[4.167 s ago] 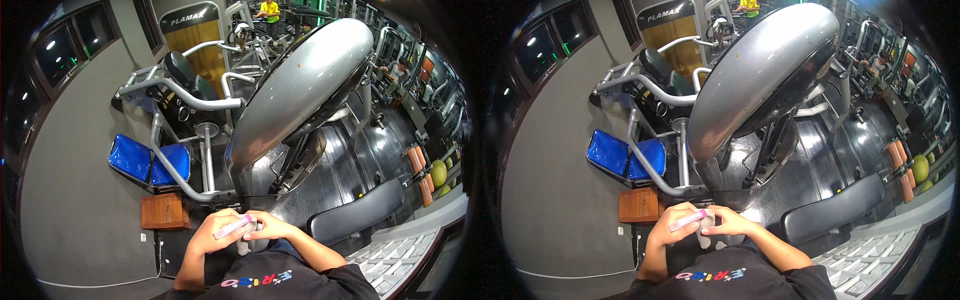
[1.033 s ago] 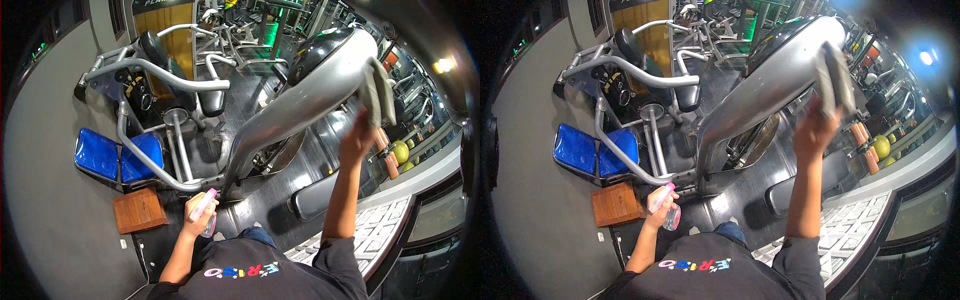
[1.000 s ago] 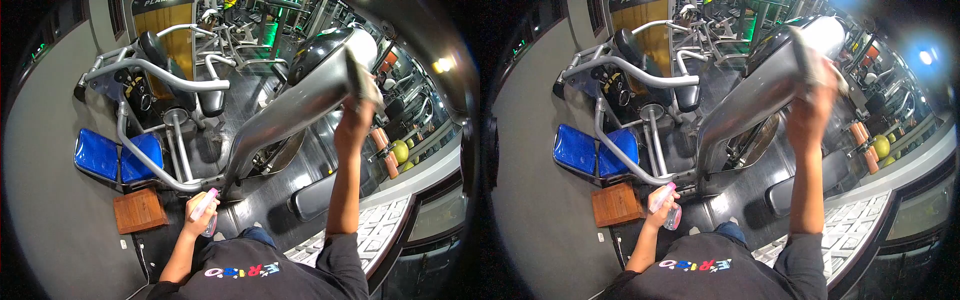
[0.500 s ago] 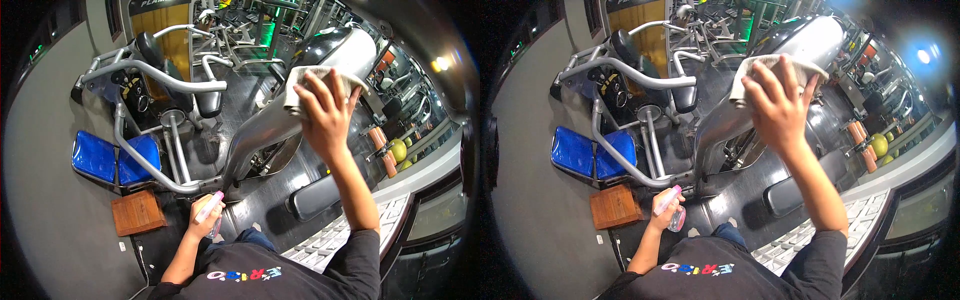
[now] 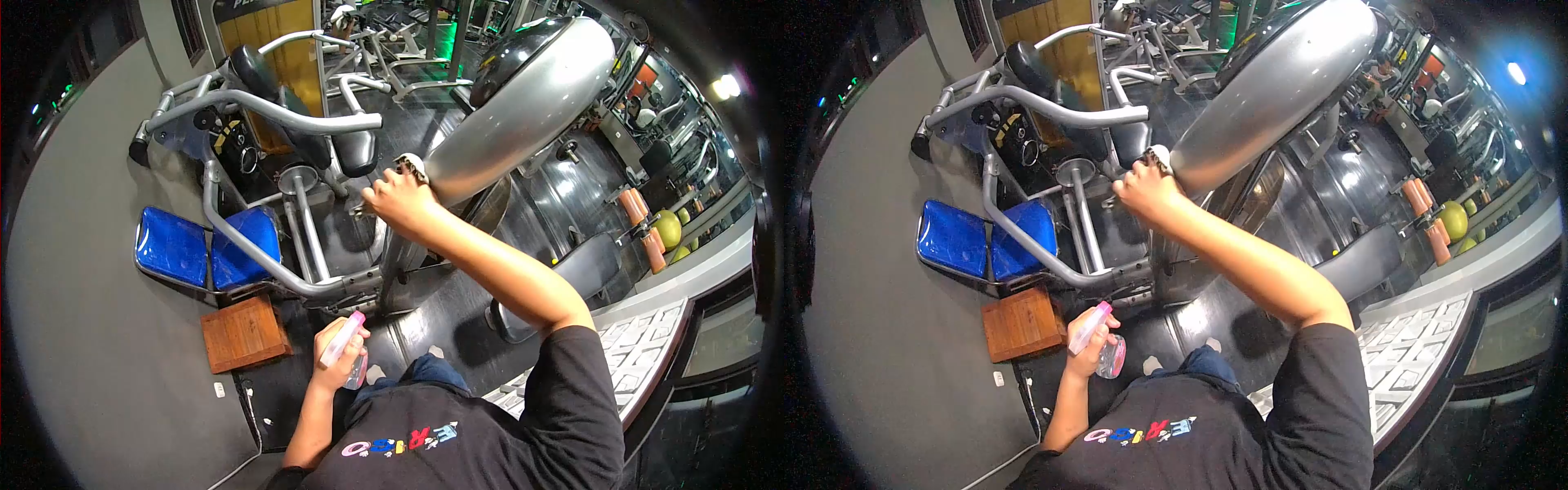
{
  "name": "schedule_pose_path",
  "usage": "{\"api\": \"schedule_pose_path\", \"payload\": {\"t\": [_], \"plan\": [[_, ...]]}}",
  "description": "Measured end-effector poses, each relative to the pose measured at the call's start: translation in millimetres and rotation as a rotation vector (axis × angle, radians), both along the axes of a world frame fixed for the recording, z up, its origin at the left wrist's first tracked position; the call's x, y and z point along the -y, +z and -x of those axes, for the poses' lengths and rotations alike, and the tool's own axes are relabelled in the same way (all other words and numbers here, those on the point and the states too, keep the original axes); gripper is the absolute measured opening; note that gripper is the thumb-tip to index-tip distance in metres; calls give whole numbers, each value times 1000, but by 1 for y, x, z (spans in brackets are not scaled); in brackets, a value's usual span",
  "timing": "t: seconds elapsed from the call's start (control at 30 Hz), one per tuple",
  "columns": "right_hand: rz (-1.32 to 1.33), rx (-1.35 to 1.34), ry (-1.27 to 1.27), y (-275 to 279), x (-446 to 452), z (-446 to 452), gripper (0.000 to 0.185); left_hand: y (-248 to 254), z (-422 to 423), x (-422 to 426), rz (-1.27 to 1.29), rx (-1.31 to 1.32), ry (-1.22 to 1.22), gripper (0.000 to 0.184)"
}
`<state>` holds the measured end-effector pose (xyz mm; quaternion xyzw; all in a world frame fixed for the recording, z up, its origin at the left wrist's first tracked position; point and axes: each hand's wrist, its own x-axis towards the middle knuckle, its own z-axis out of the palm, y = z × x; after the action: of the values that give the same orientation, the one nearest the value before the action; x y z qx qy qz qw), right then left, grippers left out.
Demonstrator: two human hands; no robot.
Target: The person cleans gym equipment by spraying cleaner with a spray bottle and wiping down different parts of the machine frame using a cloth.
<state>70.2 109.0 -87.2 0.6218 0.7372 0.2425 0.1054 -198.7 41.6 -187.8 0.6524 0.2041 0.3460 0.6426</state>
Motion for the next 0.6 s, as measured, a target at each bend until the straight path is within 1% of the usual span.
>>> {"api": "schedule_pose_path", "payload": {"t": [0.03,0.07,0.1,0.17,0.23,0.27,0.3,0.33,0.37,0.4,0.43,0.5,0.57,0.6], "plan": [[81,-219,64,18,7,4,17,-1,5,3,2,14,30,30],[51,-327,150,30,17,5,11,-2,10,6,31,25,44,30],[106,-495,190,45,27,4,18,-5,15,8,31,28,46,30],[4,-833,247,79,52,-6,25,-11,22,11,54,31,93,30],[-332,-990,386,105,76,-24,35,-13,27,12,36,18,116,31],[-468,-1002,304,127,96,-25,37,-12,29,12,10,-3,125,31],[-783,-833,215,131,105,-45,33,-12,30,12,-15,-26,133,32],[-946,-877,205,131,117,-83,23,-11,31,12,-15,-30,135,32],[-1128,-988,171,143,133,-77,18,-9,30,12,-8,-17,140,33],[-1336,-1158,353,145,131,-81,31,-9,29,11,-1,-3,144,33],[-1614,-1185,394,150,128,-79,37,-10,28,9,-1,-3,142,33],[-1599,-607,-169,102,133,-108,39,-15,24,6,-35,-49,124,37],[-1418,-372,182,88,102,-70,32,-17,20,3,-37,-61,78,37],[-1271,-411,44,43,86,-70,34,-17,17,1,-41,-71,37,37]]}}
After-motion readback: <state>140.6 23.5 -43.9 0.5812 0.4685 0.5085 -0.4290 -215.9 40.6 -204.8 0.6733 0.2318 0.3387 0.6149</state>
